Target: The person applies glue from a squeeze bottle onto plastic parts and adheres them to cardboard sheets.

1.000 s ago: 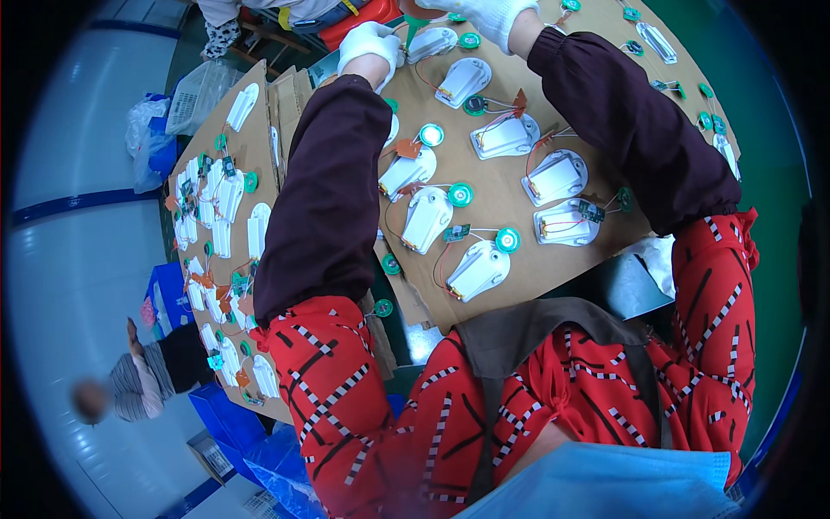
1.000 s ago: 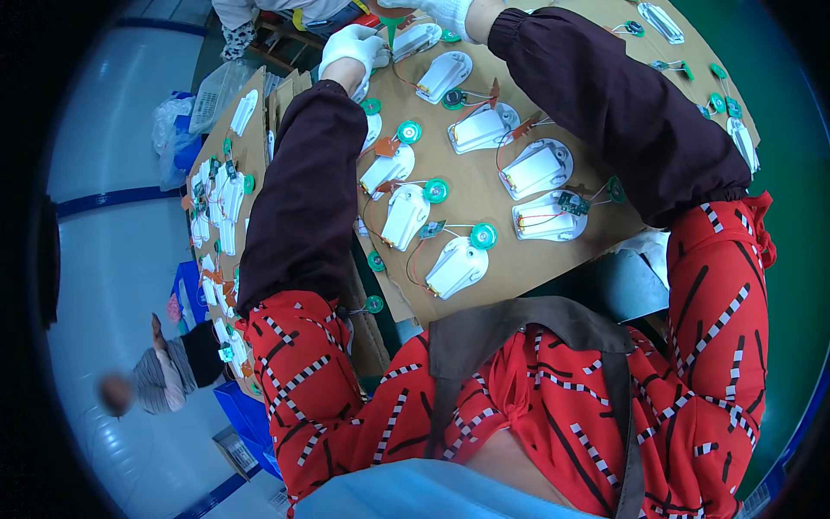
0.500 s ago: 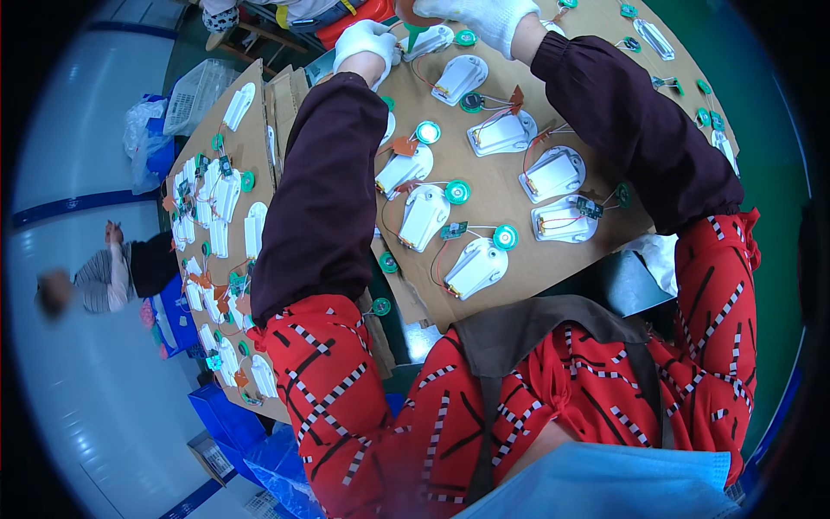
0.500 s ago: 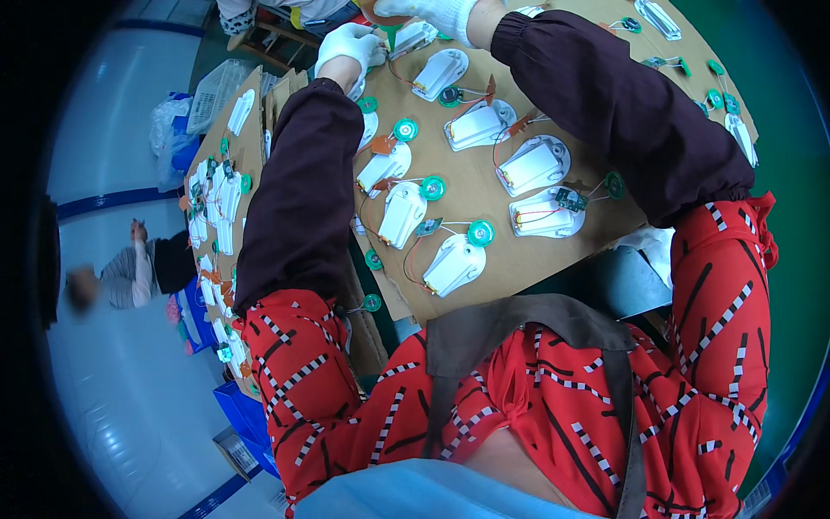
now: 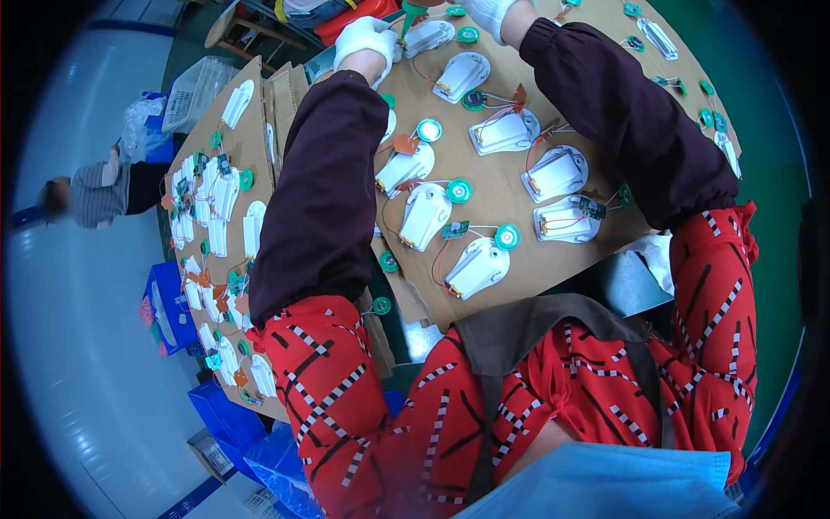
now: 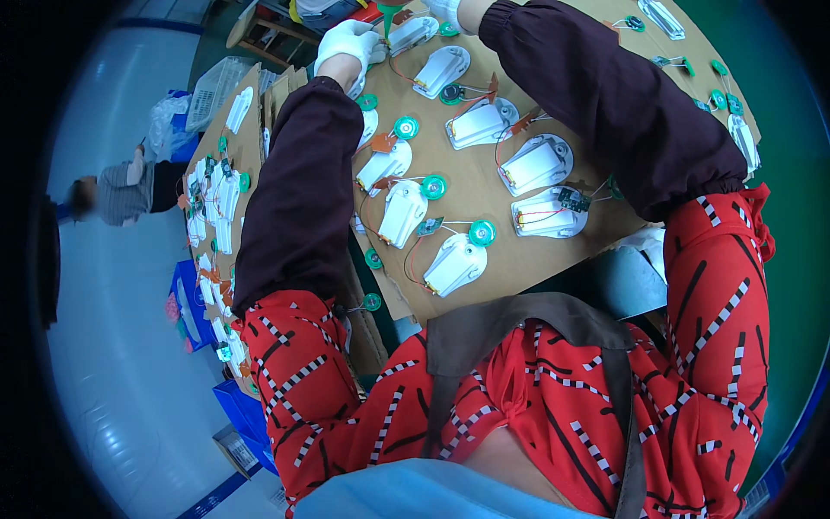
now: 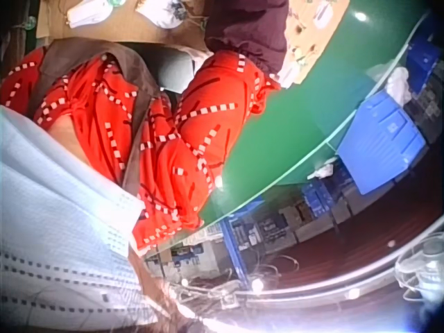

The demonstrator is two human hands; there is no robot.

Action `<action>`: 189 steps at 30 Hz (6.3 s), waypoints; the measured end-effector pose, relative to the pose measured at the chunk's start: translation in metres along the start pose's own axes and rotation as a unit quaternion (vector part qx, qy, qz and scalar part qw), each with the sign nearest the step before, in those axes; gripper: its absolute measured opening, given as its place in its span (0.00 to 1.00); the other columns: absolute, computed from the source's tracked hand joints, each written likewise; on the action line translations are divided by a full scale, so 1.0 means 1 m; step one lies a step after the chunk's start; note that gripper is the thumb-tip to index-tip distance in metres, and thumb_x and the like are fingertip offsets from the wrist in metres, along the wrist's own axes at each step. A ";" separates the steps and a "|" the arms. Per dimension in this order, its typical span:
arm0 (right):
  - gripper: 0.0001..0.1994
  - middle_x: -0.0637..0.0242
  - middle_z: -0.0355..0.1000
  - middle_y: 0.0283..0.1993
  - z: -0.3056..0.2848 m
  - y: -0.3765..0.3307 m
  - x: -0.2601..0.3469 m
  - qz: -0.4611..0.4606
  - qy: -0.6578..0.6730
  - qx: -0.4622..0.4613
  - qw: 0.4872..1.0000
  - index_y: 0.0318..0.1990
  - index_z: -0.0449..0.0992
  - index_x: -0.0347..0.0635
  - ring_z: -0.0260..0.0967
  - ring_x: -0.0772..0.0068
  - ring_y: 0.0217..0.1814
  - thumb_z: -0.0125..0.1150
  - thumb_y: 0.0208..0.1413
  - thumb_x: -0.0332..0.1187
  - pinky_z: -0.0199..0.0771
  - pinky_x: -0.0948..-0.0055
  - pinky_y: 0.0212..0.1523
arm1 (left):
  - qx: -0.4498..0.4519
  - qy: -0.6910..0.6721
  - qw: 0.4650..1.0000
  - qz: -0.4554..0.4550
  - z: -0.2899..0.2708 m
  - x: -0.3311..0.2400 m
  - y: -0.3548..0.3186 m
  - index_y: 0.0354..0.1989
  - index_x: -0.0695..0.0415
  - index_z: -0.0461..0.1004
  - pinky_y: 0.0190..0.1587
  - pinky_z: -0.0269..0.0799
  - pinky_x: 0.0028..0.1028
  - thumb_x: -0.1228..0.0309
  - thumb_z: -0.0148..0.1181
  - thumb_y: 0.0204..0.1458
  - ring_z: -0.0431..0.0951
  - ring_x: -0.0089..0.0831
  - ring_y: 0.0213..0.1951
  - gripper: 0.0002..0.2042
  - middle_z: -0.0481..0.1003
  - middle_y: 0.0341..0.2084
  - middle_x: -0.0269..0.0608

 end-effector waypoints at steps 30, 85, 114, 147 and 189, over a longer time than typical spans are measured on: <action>0.21 0.56 0.66 0.56 -0.125 -0.087 0.146 0.086 0.448 0.087 0.886 0.52 0.68 0.39 0.63 0.57 0.59 0.51 0.60 0.46 0.62 0.60 0.59 | 0.037 -0.119 0.992 -0.010 -0.005 0.020 0.012 0.62 0.60 0.60 0.31 0.75 0.31 0.83 0.42 0.56 0.78 0.35 0.30 0.23 0.73 0.45 0.49; 0.26 0.67 0.73 0.44 -0.268 -0.239 0.025 -0.036 0.207 -0.212 0.954 0.54 0.68 0.38 0.70 0.76 0.44 0.70 0.45 0.26 0.73 0.74 0.43 | 0.177 -0.095 0.976 0.085 0.119 -0.211 -0.171 0.33 0.58 0.79 0.33 0.72 0.24 0.69 0.60 0.47 0.78 0.23 0.25 0.08 0.79 0.23 0.38; 0.41 0.64 0.70 0.50 -0.206 -0.226 0.077 -0.090 0.214 -0.093 0.968 0.59 0.63 0.39 0.69 0.71 0.52 0.80 0.34 0.32 0.70 0.70 0.53 | 0.189 0.055 0.968 0.157 0.086 -0.210 -0.172 0.37 0.68 0.75 0.37 0.77 0.23 0.73 0.59 0.53 0.82 0.29 0.33 0.09 0.80 0.30 0.46; 0.27 0.51 0.70 0.55 -0.184 -0.265 0.044 -0.066 0.107 0.132 0.983 0.53 0.70 0.31 0.69 0.60 0.57 0.53 0.58 0.49 0.68 0.64 0.57 | 0.117 0.067 0.954 0.267 0.063 -0.225 -0.187 0.19 0.59 0.76 0.27 0.69 0.29 0.70 0.57 0.45 0.75 0.30 0.21 0.07 0.75 0.18 0.42; 0.27 0.54 0.60 0.63 -0.291 -0.259 0.044 -0.065 0.621 -0.048 0.779 0.61 0.58 0.40 0.61 0.56 0.64 0.57 0.59 0.42 0.70 0.54 0.60 | 0.073 0.409 0.887 0.204 0.049 -0.249 -0.098 0.36 0.55 0.81 0.46 0.71 0.34 0.62 0.64 0.42 0.78 0.43 0.41 0.14 0.78 0.36 0.50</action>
Point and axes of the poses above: each hand's wrist, its own y-axis towards the middle knuckle, its own z-axis out of the palm, x = y × z, the point moved 10 cm from there along y, towards the middle knuckle
